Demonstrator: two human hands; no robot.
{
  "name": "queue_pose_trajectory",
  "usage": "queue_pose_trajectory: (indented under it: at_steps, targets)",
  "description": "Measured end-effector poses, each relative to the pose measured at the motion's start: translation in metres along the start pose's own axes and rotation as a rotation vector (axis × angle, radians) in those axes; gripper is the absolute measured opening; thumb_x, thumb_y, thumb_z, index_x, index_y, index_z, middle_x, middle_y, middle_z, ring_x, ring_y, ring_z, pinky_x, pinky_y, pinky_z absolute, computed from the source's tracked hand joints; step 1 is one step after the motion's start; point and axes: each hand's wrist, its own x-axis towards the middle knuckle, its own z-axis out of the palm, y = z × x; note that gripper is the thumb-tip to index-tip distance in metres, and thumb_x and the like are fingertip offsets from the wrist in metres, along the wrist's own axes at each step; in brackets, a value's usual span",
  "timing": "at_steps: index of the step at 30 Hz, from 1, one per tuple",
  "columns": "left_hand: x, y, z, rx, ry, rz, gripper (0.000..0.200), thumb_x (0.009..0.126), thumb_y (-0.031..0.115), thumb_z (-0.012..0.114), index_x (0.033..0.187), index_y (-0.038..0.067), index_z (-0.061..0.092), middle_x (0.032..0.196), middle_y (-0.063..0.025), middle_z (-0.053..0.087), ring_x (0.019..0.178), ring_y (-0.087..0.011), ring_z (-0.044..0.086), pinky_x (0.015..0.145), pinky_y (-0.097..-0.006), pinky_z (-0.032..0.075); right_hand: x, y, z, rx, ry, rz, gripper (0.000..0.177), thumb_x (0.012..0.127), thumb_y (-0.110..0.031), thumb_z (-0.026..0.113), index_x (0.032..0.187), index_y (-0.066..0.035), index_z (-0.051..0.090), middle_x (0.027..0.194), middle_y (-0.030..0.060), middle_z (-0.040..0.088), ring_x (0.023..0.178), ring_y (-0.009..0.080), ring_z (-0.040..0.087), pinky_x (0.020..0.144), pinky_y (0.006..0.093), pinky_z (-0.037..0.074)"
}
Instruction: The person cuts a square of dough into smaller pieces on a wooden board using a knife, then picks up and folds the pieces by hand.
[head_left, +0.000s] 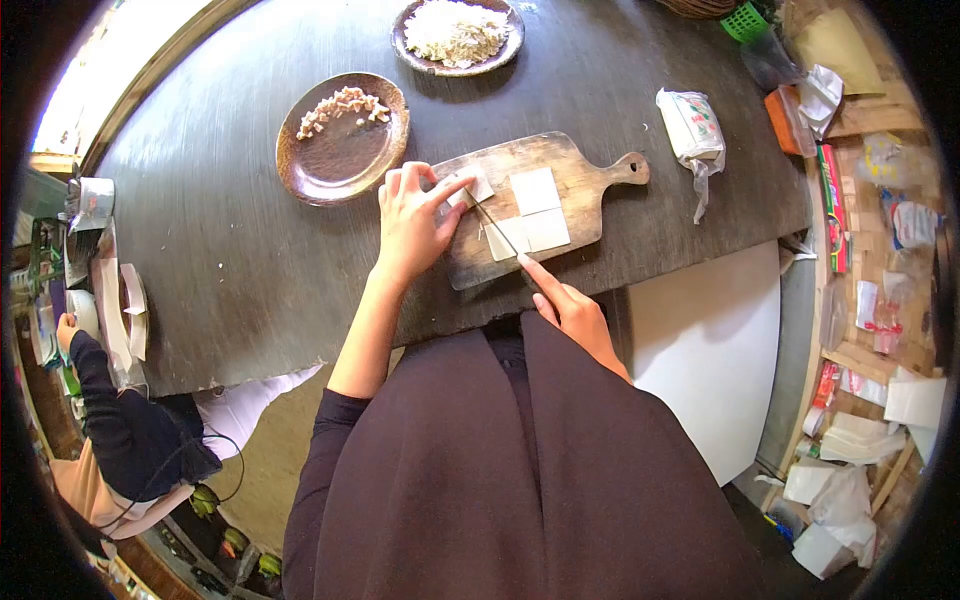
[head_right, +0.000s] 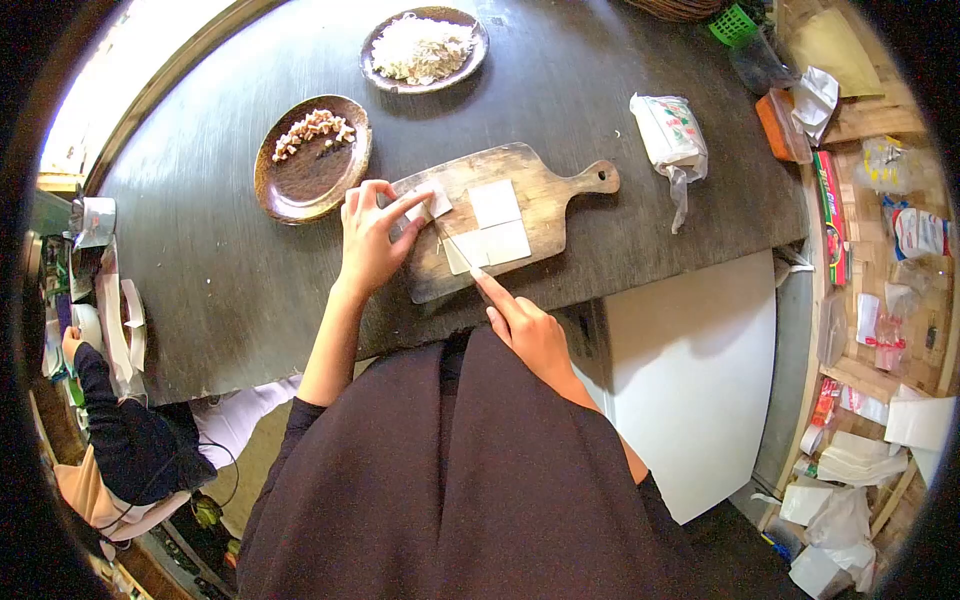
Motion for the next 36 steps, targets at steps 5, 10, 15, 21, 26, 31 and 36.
queue_pose_trajectory:
  at_steps: [5,10,15,21,26,31,36]
  targets:
    - [0.005,-0.004,-0.008,0.023,-0.061,0.016,0.036,0.086,0.028,0.075,0.121,0.035,0.074,0.107,-0.0056,0.051,0.107,-0.0271,0.046,0.096,-0.042,0.037,0.003,0.002,0.004,0.126,0.019,-0.035,0.057,0.098,-0.02,0.061,0.153,-0.028,0.044,0.082,0.0218,0.066,0.074,0.0415,0.068,0.067,0.0495,0.054]
    - [0.006,-0.01,-0.006,0.045,-0.093,0.033,0.036,0.087,0.029,0.074,0.122,0.037,0.075,0.106,-0.0056,0.05,0.106,-0.0268,0.045,0.097,-0.0417,0.036,0.005,-0.031,-0.003,0.196,-0.1,0.21,0.052,0.102,-0.015,0.054,0.152,-0.021,0.046,0.106,0.0295,0.067,0.095,0.044,0.069,0.083,0.0432,0.052]
    - [0.008,-0.009,-0.01,0.073,-0.089,0.03,0.032,0.089,0.032,0.072,0.12,0.039,0.075,0.103,-0.004,0.049,0.104,-0.026,0.045,0.094,-0.0404,0.037,-0.001,-0.042,-0.001,0.082,-0.106,0.241,0.053,0.101,-0.016,0.055,0.153,-0.022,0.045,0.085,0.0248,0.066,0.079,0.043,0.067,0.074,0.0467,0.051]
    - [0.008,-0.011,-0.009,0.093,-0.098,0.043,0.032,0.089,0.033,0.072,0.12,0.039,0.075,0.102,-0.0035,0.049,0.104,-0.0255,0.045,0.093,-0.0395,0.036,-0.015,-0.043,-0.001,-0.009,-0.052,0.196,0.057,0.1,-0.021,0.056,0.154,-0.031,0.041,0.076,0.0196,0.064,0.072,0.0415,0.067,0.067,0.0525,0.052]
    - [0.006,-0.011,-0.008,0.074,-0.098,0.04,0.033,0.088,0.031,0.072,0.121,0.038,0.075,0.102,-0.0039,0.049,0.103,-0.0255,0.045,0.093,-0.0399,0.037,-0.027,-0.039,-0.005,-0.031,-0.131,0.265,0.054,0.101,-0.015,0.056,0.152,-0.027,0.047,0.089,0.0227,0.068,0.084,0.0395,0.07,0.077,0.044,0.053]
    - [0.003,-0.016,-0.011,0.006,0.104,-0.025,0.037,0.086,0.028,0.075,0.123,0.033,0.074,0.101,-0.0053,0.051,0.1,-0.026,0.048,0.091,-0.0409,0.038,-0.03,-0.015,-0.016,0.095,0.107,0.016,0.056,0.099,-0.014,0.058,0.153,-0.023,0.046,0.1,0.0219,0.07,0.086,0.0381,0.07,0.077,0.0458,0.056]
    - [-0.005,-0.006,-0.014,0.133,0.122,-0.07,0.043,0.079,0.038,0.081,0.119,0.023,0.073,0.1,-0.0061,0.053,0.1,-0.0264,0.049,0.091,-0.0411,0.038,-0.026,-0.019,-0.033,0.17,0.23,0.074,0.05,0.098,-0.004,0.053,0.148,-0.011,0.052,0.135,0.021,0.063,0.105,0.0404,0.069,0.09,0.0399,0.054]
